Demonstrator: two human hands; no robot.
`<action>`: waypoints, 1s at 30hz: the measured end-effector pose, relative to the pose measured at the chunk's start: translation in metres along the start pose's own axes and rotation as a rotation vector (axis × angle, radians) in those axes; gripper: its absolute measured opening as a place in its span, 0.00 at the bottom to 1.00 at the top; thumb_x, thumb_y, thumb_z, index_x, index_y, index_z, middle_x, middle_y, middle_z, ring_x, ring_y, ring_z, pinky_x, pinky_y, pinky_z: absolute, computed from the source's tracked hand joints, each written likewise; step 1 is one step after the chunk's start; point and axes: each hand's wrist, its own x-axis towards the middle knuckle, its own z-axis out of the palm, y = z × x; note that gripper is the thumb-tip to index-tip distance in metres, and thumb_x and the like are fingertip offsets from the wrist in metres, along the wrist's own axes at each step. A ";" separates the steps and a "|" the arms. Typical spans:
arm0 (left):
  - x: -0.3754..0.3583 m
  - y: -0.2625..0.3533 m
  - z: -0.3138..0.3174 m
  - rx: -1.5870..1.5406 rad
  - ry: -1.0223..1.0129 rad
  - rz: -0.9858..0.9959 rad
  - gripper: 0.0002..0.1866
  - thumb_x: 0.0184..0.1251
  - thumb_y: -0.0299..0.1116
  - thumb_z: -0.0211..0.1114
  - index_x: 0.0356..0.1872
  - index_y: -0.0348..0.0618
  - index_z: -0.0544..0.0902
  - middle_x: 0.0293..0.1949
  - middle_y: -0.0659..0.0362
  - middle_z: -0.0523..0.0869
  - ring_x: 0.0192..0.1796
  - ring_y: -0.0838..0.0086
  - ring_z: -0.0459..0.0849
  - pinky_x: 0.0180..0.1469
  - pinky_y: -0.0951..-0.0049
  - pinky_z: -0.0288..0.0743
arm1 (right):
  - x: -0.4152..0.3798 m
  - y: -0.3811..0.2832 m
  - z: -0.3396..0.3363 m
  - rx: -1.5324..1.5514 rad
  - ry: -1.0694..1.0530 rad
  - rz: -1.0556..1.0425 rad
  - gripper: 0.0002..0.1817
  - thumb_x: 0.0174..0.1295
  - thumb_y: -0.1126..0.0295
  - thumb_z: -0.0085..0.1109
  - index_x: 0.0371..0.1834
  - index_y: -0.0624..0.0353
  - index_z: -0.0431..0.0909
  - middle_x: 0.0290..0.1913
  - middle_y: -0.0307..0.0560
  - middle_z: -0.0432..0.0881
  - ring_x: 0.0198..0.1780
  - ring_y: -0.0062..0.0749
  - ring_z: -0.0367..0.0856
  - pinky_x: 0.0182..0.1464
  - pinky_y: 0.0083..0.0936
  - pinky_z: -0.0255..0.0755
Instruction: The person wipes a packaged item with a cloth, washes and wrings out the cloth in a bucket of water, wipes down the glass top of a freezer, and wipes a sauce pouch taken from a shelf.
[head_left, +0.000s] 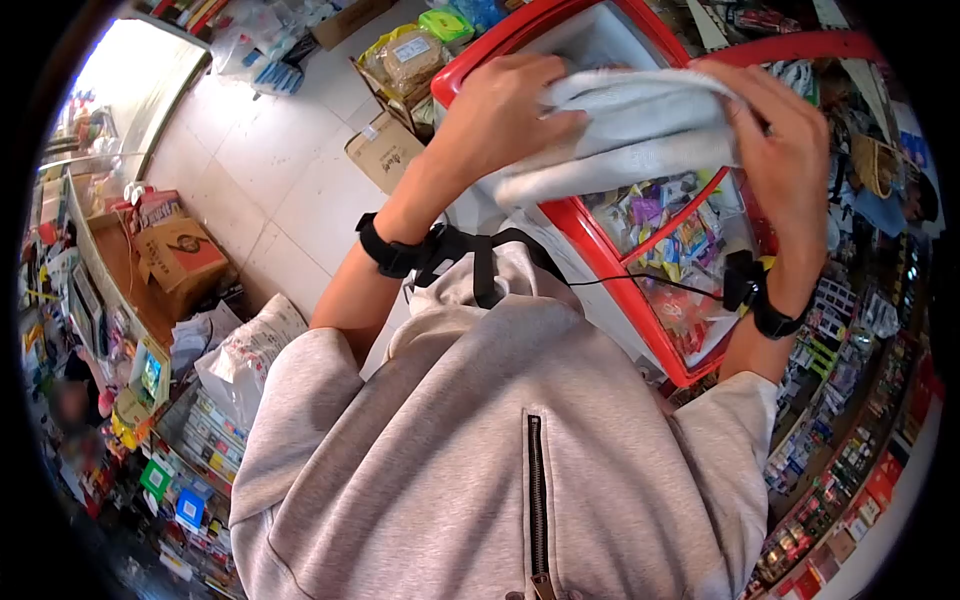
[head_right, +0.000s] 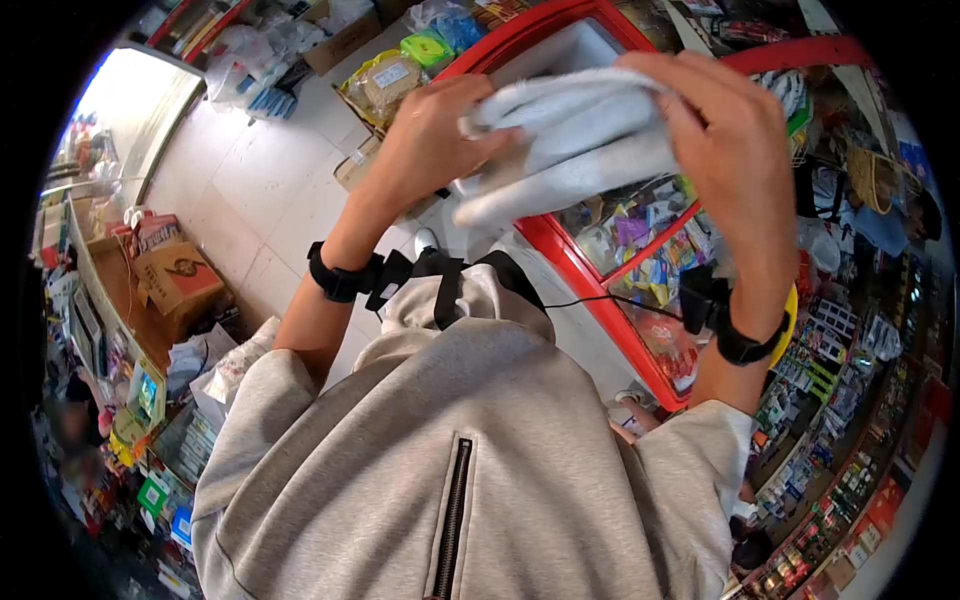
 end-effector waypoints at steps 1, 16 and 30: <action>0.002 0.002 -0.006 -0.036 -0.035 -0.176 0.17 0.56 0.36 0.77 0.41 0.35 0.84 0.34 0.48 0.87 0.33 0.59 0.85 0.39 0.65 0.79 | 0.005 0.005 -0.007 -0.186 0.036 -0.051 0.11 0.63 0.79 0.60 0.48 0.62 0.85 0.40 0.54 0.86 0.39 0.48 0.85 0.44 0.28 0.77; 0.010 0.012 -0.030 0.033 -0.147 -0.339 0.15 0.60 0.39 0.75 0.35 0.38 0.82 0.24 0.56 0.83 0.24 0.72 0.79 0.31 0.71 0.74 | 0.065 0.008 -0.020 -0.557 0.442 0.093 0.07 0.66 0.76 0.52 0.42 0.66 0.79 0.32 0.60 0.82 0.34 0.52 0.83 0.38 0.37 0.73; 0.023 0.018 0.048 0.124 0.138 -0.121 0.17 0.61 0.42 0.73 0.45 0.42 0.83 0.37 0.56 0.76 0.29 0.64 0.83 0.32 0.67 0.76 | 0.076 0.037 0.002 0.929 0.421 0.439 0.15 0.73 0.73 0.44 0.55 0.65 0.79 0.46 0.50 0.86 0.43 0.33 0.88 0.39 0.31 0.88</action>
